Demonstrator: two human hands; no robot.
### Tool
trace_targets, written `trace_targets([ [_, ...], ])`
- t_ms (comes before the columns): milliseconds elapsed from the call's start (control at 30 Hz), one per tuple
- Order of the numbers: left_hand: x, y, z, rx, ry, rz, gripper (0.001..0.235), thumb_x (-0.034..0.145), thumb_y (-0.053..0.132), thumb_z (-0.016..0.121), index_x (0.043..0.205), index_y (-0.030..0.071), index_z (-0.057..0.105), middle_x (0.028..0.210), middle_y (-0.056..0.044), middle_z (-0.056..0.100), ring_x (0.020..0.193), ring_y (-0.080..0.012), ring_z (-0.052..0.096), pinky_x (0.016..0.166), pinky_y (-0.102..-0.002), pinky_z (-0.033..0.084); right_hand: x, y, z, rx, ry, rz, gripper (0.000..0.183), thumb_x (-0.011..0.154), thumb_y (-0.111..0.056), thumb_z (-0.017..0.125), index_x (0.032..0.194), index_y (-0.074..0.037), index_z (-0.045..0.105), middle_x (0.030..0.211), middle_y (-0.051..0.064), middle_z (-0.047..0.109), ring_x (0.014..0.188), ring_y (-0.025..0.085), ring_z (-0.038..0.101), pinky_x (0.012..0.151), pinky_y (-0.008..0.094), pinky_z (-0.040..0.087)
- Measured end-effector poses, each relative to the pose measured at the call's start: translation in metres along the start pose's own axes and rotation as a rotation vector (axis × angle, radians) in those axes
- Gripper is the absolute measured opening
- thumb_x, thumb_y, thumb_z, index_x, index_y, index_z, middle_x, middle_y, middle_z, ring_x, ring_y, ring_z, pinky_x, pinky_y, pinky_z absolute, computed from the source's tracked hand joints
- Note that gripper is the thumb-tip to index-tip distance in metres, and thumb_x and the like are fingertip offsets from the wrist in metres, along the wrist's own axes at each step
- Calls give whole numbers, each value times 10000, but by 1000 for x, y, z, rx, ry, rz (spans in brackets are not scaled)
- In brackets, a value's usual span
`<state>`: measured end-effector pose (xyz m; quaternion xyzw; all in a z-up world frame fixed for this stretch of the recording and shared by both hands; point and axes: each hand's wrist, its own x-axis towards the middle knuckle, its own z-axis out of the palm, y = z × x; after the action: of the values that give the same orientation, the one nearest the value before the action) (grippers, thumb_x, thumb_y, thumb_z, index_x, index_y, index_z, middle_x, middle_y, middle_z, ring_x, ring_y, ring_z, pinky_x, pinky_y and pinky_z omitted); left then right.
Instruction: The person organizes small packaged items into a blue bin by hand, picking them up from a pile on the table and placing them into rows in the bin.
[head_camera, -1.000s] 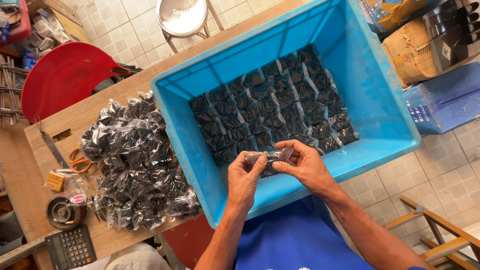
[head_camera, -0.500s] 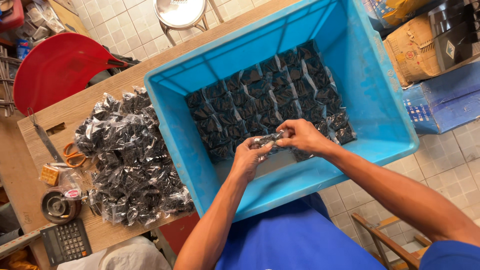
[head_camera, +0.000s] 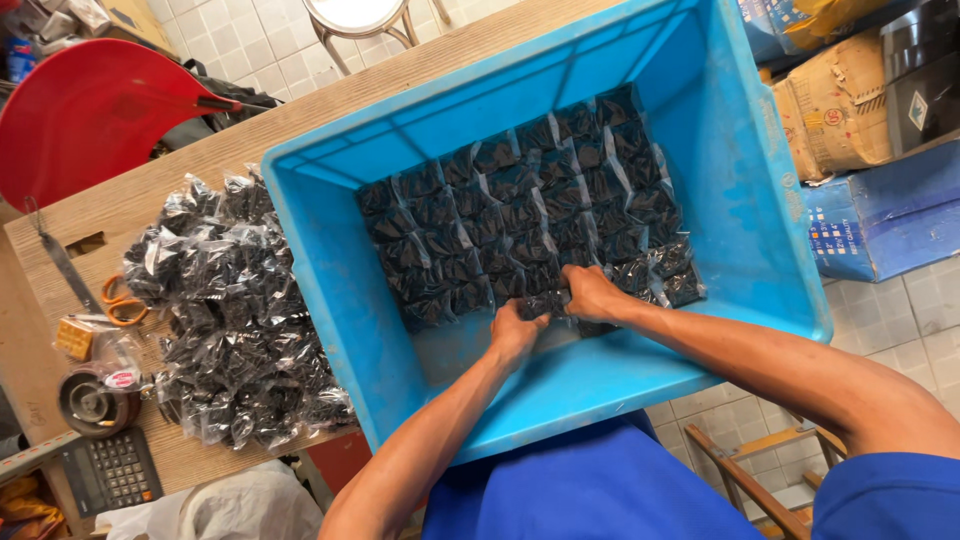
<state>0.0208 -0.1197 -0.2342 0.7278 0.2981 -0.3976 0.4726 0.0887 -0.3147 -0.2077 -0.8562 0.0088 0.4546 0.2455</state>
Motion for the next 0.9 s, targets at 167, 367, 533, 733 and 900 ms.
trace_targets([
  [167,-20,6,-5,103,133,-101,460,887,260,847,1276,36,744,1214,-191,778,1261,-349,697,977,-475,637,-32,-15,-21,-66,18,-11,342,809,-117,810,1139,-60,742,1114,266,788,1151,445,746,949,520,634],
  [367,21,-28,17,65,222,-174,340,873,320,865,1162,144,832,1107,-136,814,1192,-306,741,915,-429,654,-14,-9,-5,76,53,-11,257,840,-182,795,1058,-51,753,1021,280,788,1097,464,755,869,535,633],
  [533,8,0,19,54,229,-146,239,927,311,821,1107,156,852,1085,-145,817,1177,-317,747,920,-405,653,-3,-6,-8,77,117,19,149,889,-207,726,972,-99,787,954,238,802,1045,442,771,830,530,637],
  [733,10,16,16,36,217,-118,239,958,316,781,1064,113,852,1094,-220,803,1161,-381,746,914,-458,651,-33,-21,-24,-83,213,-91,199,927,-242,646,1069,-107,682,966,213,765,950,464,768,794,592,630],
  [900,-30,52,-21,93,257,-195,369,956,381,786,1125,56,822,1108,-225,790,1156,-380,748,923,-488,645,-40,-36,2,-503,291,-642,170,991,-173,593,1150,-115,576,862,174,611,738,504,739,654,623,616],
])
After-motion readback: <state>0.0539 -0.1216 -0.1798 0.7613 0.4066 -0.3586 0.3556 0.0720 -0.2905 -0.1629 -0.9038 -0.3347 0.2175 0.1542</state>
